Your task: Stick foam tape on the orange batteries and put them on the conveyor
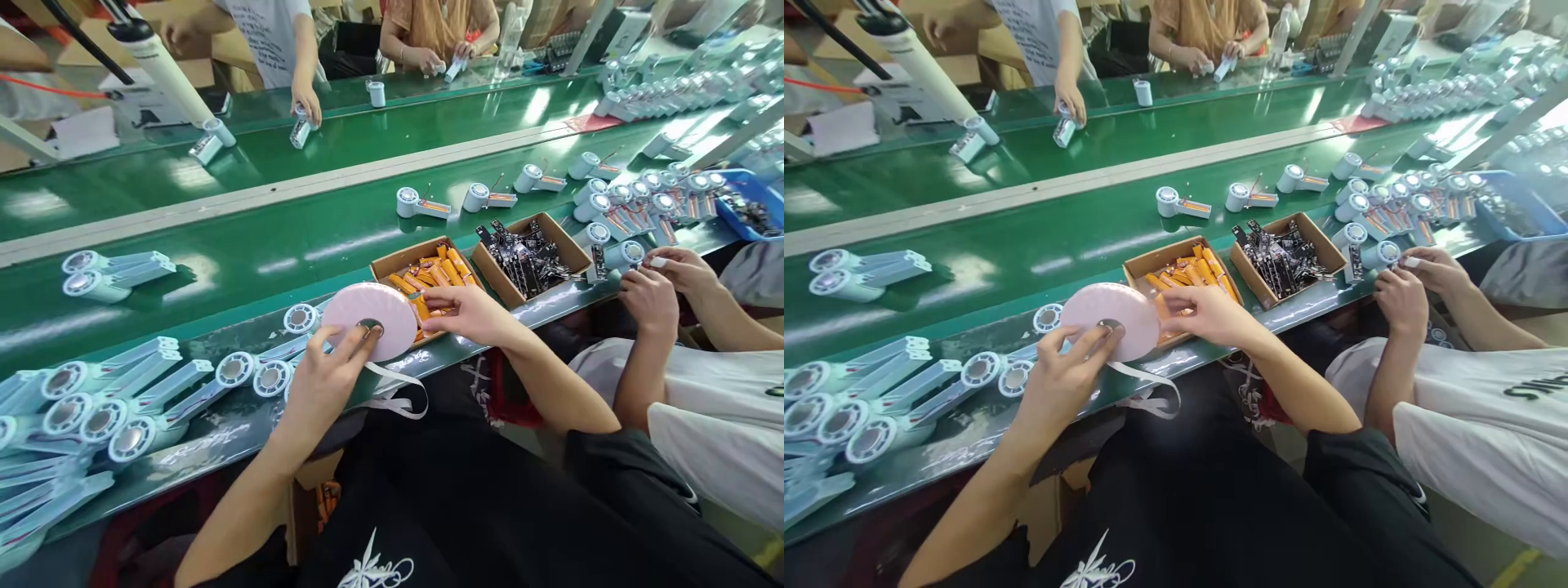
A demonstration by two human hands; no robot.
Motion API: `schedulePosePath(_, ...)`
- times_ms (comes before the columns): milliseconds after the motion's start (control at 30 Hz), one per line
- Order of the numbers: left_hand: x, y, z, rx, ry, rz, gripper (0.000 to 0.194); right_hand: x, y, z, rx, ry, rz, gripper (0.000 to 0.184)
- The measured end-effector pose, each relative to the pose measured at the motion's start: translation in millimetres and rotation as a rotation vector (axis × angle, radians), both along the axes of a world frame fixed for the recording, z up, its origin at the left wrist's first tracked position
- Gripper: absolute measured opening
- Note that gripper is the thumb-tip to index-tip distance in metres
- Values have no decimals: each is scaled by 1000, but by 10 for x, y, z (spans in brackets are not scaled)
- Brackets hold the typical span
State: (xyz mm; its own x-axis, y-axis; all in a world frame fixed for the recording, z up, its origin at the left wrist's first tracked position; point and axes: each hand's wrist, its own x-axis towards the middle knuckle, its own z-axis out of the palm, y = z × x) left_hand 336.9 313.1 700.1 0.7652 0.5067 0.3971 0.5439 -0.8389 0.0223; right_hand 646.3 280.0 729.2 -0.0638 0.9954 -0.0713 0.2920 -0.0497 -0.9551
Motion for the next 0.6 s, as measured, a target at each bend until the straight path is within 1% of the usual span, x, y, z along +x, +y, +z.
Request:
schedulePosePath(67, 50, 45, 129, -4, 16, -25, 69, 25, 31, -9, -43, 109, 6, 63)
schedulePosePath(133, 123, 44, 224, -11, 31, -49, 64, -11, 25, -50, -44, 211, -14, 59)
schedulePosePath(167, 163, 17, 241, -20, 29, -51, 60, -59, -1, -90, -18, 258, -65, 53)
schedulePosePath(200, 202, -27, 230, -34, 24, -50, 55, -116, -41, -142, 28, 308, -154, 47)
schedulePosePath(233, 237, -87, 191, -50, 18, -48, 51, -170, -93, -200, 85, 363, -267, 42)
schedulePosePath(300, 295, -233, 42, -76, -6, -51, 47, -200, -195, -304, 165, 477, -457, 37)
schedulePosePath(367, 343, -372, -126, -97, 0, -131, 43, -59, -221, -333, 240, 578, -578, 34)
schedulePosePath(400, 368, -416, -183, -111, 15, -188, 40, 69, -190, -308, 308, 615, -626, 31)
schedulePosePath(433, 397, -431, -208, -130, 33, -238, 40, 216, -136, -258, 405, 643, -681, 27)
schedulePosePath(467, 428, -404, -194, -156, 53, -273, 41, 363, -70, -189, 527, 668, -729, 21)
schedulePosePath(500, 460, -330, -144, -191, 71, -289, 47, 488, -4, -111, 617, 671, -763, 17)
schedulePosePath(533, 488, -208, -66, -235, 80, -291, 56, 576, 50, -36, 674, 652, -780, 16)
schedulePosePath(567, 510, -45, 30, -289, 81, -297, 65, 619, 82, 25, 678, 614, -766, 18)
schedulePosePath(600, 518, 147, 129, -351, 72, -307, 69, 619, 88, 62, 652, 563, -747, 20)
